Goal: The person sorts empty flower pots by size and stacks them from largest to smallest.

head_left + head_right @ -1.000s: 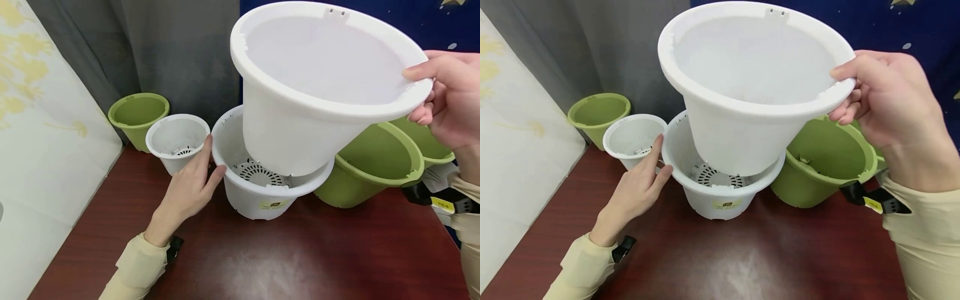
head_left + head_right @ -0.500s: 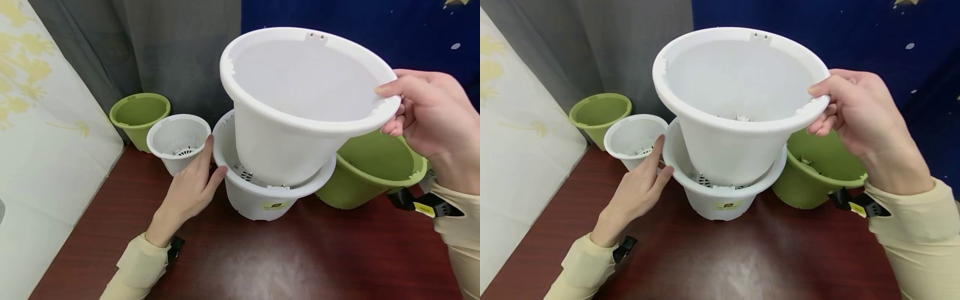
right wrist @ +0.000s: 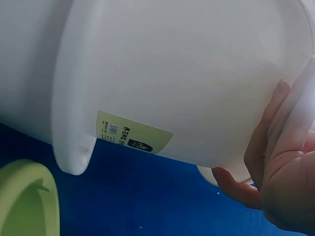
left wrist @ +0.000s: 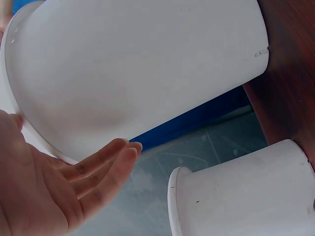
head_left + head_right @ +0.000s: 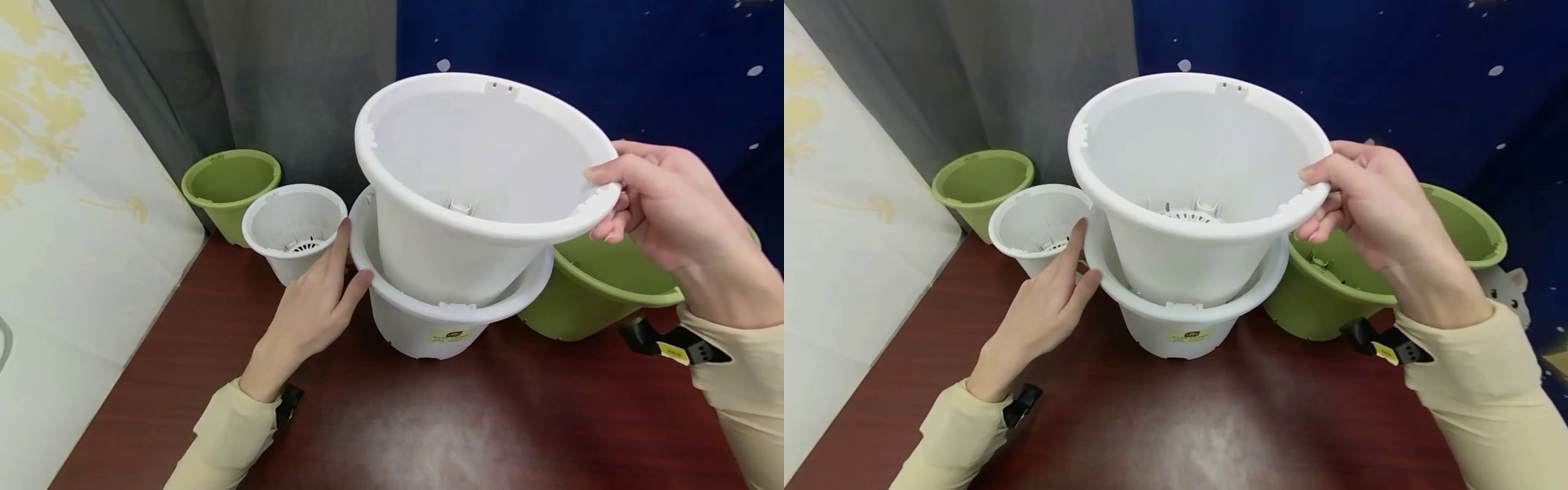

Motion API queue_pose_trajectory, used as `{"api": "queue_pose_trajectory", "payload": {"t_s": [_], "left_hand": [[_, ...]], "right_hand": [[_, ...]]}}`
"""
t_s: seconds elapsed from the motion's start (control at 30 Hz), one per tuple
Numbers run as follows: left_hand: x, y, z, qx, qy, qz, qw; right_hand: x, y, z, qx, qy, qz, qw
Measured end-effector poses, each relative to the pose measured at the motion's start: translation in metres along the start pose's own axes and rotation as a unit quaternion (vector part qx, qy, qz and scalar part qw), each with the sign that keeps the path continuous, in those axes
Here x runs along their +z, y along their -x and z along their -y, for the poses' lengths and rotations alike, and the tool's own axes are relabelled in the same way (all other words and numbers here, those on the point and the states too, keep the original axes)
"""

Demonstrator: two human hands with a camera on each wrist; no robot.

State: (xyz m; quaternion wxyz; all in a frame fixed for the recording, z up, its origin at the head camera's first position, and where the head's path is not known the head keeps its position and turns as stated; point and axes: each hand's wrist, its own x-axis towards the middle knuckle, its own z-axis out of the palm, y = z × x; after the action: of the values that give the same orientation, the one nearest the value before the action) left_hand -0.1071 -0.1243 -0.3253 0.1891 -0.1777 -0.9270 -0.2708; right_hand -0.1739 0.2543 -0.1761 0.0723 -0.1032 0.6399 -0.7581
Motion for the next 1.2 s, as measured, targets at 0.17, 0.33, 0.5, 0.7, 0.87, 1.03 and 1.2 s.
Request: {"api": "queue_pose_trajectory", "payload": {"t_s": [0.17, 0.33, 0.5, 0.7, 0.87, 1.03, 1.2], "left_hand": [[-0.001, 0.000, -0.001, 0.000, -0.002, 0.003, 1.0000], [-0.001, 0.000, -0.002, -0.001, -0.002, 0.004, 1.0000], [-0.001, 0.001, -0.002, -0.003, -0.003, 0.006, 1.0000], [-0.001, 0.002, -0.004, -0.007, -0.005, 0.012, 0.9999], [-0.002, 0.002, -0.004, -0.008, -0.006, 0.015, 0.9998], [-0.002, 0.003, -0.003, -0.007, -0.007, 0.013, 0.9999], [-0.002, 0.003, -0.003, -0.004, -0.005, 0.014, 0.9999]], "right_hand": [[0.002, 0.001, -0.007, -0.002, -0.012, 0.007, 1.000], [0.006, 0.001, -0.010, 0.006, -0.010, 0.018, 1.000], [0.009, 0.002, -0.015, 0.024, 0.012, 0.029, 0.999], [0.009, 0.004, -0.022, 0.034, 0.022, 0.035, 0.999], [0.009, 0.005, -0.028, 0.039, 0.027, 0.043, 0.998], [0.011, 0.003, -0.034, 0.048, 0.031, 0.051, 0.997], [0.014, 0.002, -0.040, 0.047, 0.033, 0.058, 0.997]]}}
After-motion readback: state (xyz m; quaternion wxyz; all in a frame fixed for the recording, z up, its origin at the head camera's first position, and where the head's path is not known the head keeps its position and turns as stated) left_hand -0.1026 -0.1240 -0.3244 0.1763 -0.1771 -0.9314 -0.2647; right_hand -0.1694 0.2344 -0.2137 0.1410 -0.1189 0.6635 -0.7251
